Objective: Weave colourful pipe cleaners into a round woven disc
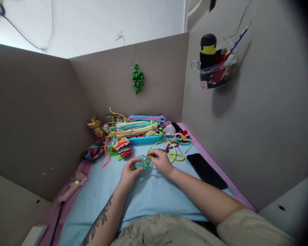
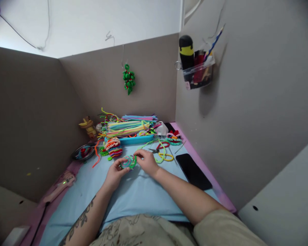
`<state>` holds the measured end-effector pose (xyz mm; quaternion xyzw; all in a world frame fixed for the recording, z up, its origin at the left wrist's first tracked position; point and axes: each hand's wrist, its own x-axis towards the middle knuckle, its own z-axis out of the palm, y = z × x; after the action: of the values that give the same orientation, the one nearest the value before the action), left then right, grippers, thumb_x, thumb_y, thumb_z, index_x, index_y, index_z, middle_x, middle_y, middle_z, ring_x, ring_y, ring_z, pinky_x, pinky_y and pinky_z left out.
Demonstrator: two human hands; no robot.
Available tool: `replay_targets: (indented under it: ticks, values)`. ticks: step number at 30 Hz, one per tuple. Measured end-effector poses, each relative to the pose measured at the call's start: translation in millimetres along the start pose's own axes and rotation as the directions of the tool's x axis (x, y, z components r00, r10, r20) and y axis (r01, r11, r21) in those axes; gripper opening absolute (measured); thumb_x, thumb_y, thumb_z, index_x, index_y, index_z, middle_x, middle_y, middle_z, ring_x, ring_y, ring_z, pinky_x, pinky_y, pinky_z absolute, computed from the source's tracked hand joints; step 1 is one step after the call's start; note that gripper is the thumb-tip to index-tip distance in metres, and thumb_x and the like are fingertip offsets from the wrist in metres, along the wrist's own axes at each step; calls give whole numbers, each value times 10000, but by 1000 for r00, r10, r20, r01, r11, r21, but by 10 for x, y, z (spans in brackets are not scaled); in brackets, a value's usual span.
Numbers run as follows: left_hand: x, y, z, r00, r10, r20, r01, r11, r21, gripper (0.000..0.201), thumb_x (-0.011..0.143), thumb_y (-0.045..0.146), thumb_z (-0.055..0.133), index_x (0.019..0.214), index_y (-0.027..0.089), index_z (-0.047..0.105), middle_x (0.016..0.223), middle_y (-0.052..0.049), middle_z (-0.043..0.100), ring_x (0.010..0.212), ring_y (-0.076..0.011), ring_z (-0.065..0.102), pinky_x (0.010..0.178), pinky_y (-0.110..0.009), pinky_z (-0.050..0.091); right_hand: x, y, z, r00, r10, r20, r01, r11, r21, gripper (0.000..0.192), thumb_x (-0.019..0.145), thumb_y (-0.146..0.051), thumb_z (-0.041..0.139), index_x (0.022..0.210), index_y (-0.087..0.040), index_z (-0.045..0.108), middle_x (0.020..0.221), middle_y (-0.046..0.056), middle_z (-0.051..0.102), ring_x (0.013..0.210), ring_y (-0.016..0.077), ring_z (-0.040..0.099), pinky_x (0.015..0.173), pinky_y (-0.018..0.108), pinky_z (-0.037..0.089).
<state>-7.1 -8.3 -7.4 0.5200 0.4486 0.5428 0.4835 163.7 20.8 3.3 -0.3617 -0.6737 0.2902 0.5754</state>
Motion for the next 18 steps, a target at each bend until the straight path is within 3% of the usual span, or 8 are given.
replay_targets:
  ticks: [3, 9, 15, 18]
  values:
    - [-6, 9, 1, 1000, 14, 14, -14, 1000, 18, 401, 532, 233, 757, 889, 142, 599, 947, -83, 637, 838, -203, 606, 742, -322, 473, -1, 41, 47, 992, 124, -3, -123, 987, 103, 45, 693, -220, 588, 726, -191, 596, 652, -8, 585, 608, 127, 535, 587, 255, 438]
    - [-33, 36, 18, 992, 109, 67, -117, 985, 126, 314, 571, 221, 731, 861, 159, 628, 913, -67, 633, 850, -202, 594, 768, -322, 453, 88, 135, 47, 939, 343, 13, -322, 867, 379, 176, 632, -292, 645, 707, -186, 526, 561, -47, 522, 495, 96, 486, 485, 229, 408]
    - [-64, -6, 30, 958, 243, 155, -279, 913, 296, 228, 643, 176, 663, 871, 178, 641, 910, -55, 582, 847, -178, 561, 729, -283, 447, 78, 158, 71, 852, 510, 116, -514, 775, 367, 263, 569, -342, 681, 648, -184, 486, 435, -80, 450, 377, 75, 390, 376, 200, 303]
    - [-58, -33, 21, 947, 276, 166, -319, 878, 357, 213, 653, 159, 642, 865, 182, 644, 885, -46, 559, 812, -168, 552, 679, -263, 446, 56, 176, 81, 857, 486, 175, -516, 791, 330, 276, 540, -319, 703, 644, -179, 489, 448, -81, 453, 393, 69, 380, 402, 198, 291]
